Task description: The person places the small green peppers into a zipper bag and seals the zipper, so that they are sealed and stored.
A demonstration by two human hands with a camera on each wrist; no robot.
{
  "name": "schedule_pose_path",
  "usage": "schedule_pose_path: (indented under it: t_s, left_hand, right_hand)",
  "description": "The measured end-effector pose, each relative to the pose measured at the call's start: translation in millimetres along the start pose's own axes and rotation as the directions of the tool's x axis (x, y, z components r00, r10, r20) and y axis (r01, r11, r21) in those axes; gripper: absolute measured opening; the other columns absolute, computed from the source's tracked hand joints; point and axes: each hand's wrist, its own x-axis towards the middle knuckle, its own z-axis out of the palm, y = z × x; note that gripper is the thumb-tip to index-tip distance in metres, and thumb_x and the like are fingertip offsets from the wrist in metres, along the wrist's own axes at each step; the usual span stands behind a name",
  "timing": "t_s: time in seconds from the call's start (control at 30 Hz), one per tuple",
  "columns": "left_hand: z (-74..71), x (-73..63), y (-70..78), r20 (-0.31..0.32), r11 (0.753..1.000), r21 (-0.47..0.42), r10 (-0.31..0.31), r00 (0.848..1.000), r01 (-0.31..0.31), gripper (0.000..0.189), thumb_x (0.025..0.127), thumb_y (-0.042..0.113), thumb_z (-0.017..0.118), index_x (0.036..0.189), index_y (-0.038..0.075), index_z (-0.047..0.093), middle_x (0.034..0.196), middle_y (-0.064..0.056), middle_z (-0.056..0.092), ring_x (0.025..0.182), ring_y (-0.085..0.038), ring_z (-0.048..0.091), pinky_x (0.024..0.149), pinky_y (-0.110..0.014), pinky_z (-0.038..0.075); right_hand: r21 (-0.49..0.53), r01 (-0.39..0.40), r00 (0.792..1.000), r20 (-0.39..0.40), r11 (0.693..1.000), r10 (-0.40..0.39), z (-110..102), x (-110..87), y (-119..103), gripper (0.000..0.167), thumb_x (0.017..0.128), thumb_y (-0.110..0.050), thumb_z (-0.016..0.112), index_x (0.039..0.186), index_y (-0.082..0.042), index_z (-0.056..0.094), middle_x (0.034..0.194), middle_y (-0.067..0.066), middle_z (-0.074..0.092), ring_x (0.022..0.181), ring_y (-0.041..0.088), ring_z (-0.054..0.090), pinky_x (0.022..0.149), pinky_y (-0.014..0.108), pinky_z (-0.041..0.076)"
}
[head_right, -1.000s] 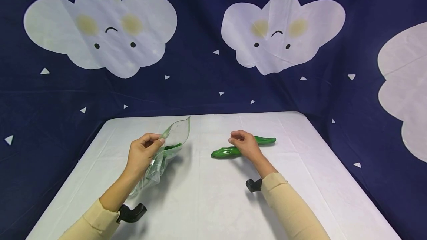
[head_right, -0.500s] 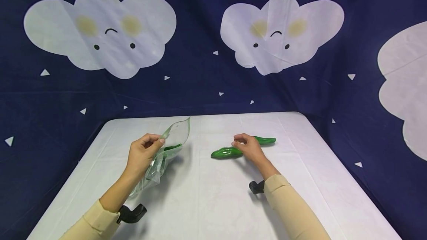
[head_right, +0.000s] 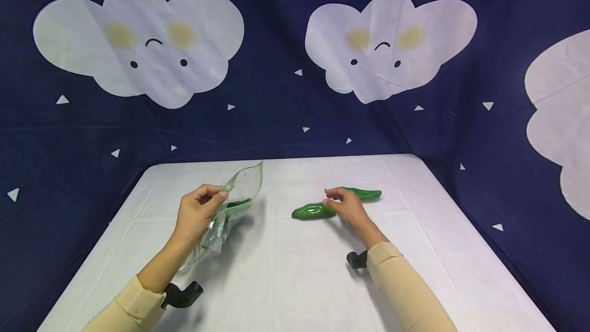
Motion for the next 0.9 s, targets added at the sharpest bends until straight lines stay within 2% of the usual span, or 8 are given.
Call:
schedule_pose_path:
  t_s: [0.2, 0.33, 0.53, 0.9]
  left_hand:
    - [0.1, 1.4, -3.5, 0.0, 1.0, 0.002, -0.003, 1.0, 0.003, 0.012, 0.083, 0.007, 0.07, 0.091, -0.003, 0.069, 0.071, 0.01, 0.059, 0.063, -0.006, 0.05, 0.056, -0.017, 0.04]
    - [0.0, 1.6, -3.8, -0.001, 1.0, 0.004, -0.004, 1.0, 0.004, 0.012, 0.083, 0.006, 0.07, 0.091, -0.003, 0.069, 0.071, 0.011, 0.059, 0.063, -0.005, 0.05, 0.056, -0.017, 0.04]
    - [-0.4, 1.8, -3.0, 0.006, 1.0, 0.012, -0.011, 1.0, 0.011, 0.013, 0.084, 0.008, 0.07, 0.091, -0.002, 0.069, 0.071, 0.01, 0.059, 0.063, -0.005, 0.049, 0.056, -0.017, 0.04]
    - [-0.7, 1.0, -3.3, 0.005, 1.0, 0.0, -0.011, 1.0, 0.011, 0.013, 0.084, 0.007, 0.069, 0.092, -0.003, 0.069, 0.072, 0.009, 0.059, 0.064, -0.006, 0.05, 0.056, -0.018, 0.041]
  right_hand:
    - [0.005, 0.021, 1.0, -0.007, 1.0, -0.021, 1.2, 0.4, 3.1, 0.04, 0.087, -0.03, 0.067, 0.118, -0.005, 0.062, 0.119, 0.016, 0.064, 0.115, 0.034, 0.055, 0.099, 0.048, 0.041]
    - [-0.001, 0.034, 0.999, -0.008, 0.999, -0.034, 2.4, 1.2, 4.7, 0.038, 0.087, -0.028, 0.067, 0.117, -0.004, 0.063, 0.118, 0.015, 0.065, 0.11, 0.032, 0.057, 0.094, 0.046, 0.045]
    - [-0.017, 0.009, 1.0, 0.008, 1.0, -0.009, 3.1, 0.5, 5.9, 0.039, 0.087, -0.029, 0.066, 0.118, -0.005, 0.063, 0.119, 0.014, 0.064, 0.107, 0.03, 0.057, 0.087, 0.042, 0.048]
    - [-0.016, -0.007, 1.0, 0.007, 1.0, 0.007, 1.7, -2.6, 8.5, 0.041, 0.087, -0.029, 0.066, 0.12, -0.005, 0.061, 0.121, 0.015, 0.063, 0.112, 0.032, 0.056, 0.094, 0.047, 0.045]
